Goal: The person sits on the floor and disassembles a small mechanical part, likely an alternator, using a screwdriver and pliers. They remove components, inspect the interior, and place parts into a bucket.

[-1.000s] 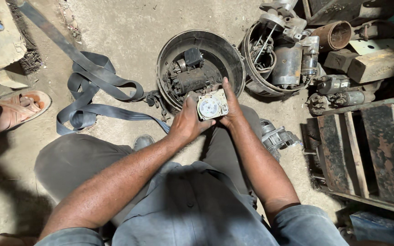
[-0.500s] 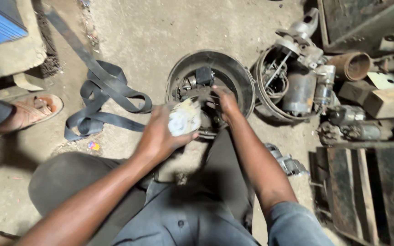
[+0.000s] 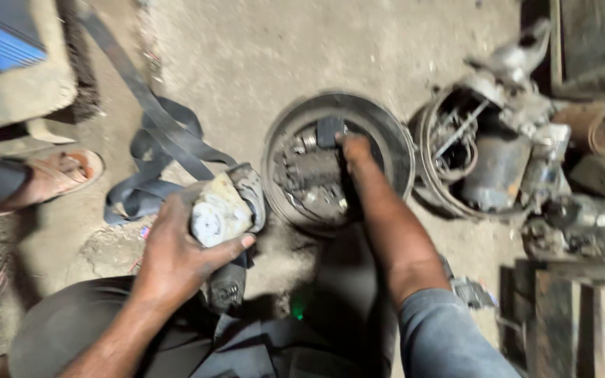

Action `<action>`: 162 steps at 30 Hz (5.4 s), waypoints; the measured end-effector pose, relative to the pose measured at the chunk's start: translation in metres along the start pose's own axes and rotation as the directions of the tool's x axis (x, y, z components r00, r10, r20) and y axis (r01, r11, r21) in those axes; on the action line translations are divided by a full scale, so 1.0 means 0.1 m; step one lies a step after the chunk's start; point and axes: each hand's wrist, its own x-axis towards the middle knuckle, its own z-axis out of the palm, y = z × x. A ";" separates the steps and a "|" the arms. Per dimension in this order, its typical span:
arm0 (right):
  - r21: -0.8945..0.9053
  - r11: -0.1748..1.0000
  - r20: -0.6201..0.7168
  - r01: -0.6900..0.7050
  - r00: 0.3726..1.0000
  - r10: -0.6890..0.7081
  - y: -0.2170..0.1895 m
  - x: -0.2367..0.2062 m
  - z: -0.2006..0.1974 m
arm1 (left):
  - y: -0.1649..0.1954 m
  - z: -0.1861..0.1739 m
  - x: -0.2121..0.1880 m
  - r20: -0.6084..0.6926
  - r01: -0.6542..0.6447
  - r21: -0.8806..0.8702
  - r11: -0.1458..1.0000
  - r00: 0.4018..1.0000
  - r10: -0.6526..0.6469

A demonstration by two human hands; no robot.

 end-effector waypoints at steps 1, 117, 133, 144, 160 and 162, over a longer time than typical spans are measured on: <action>0.076 0.994 0.055 -0.072 0.996 0.068 0.03 0.02 -0.12 | -0.01 0.03 -0.01 0.007 0.011 -0.040 0.999 1.000 -0.011; 0.800 0.594 0.473 -0.081 0.694 -0.543 1.00 -2.82 0.05 | -0.30 0.51 -0.61 0.067 -0.577 -0.075 0.813 0.811 0.581; 0.659 0.691 0.547 -0.298 0.820 -0.168 0.89 -2.90 0.29 | -0.30 0.45 -0.48 0.145 -0.273 -0.046 0.961 0.950 0.277; 0.257 0.797 0.076 0.546 0.811 -0.580 0.26 -3.36 -0.52 | -0.26 0.36 -0.65 -0.025 -0.597 0.032 0.801 0.801 0.598; 0.075 0.698 0.111 0.713 0.689 -0.716 -0.10 -3.88 -0.37 | -0.22 0.20 -0.76 -0.097 -0.717 0.097 0.691 0.684 0.723; 0.011 0.686 0.121 0.728 0.680 -0.723 -0.12 -3.89 -0.39 | -0.23 0.21 -0.75 -0.095 -0.713 0.096 0.695 0.688 0.719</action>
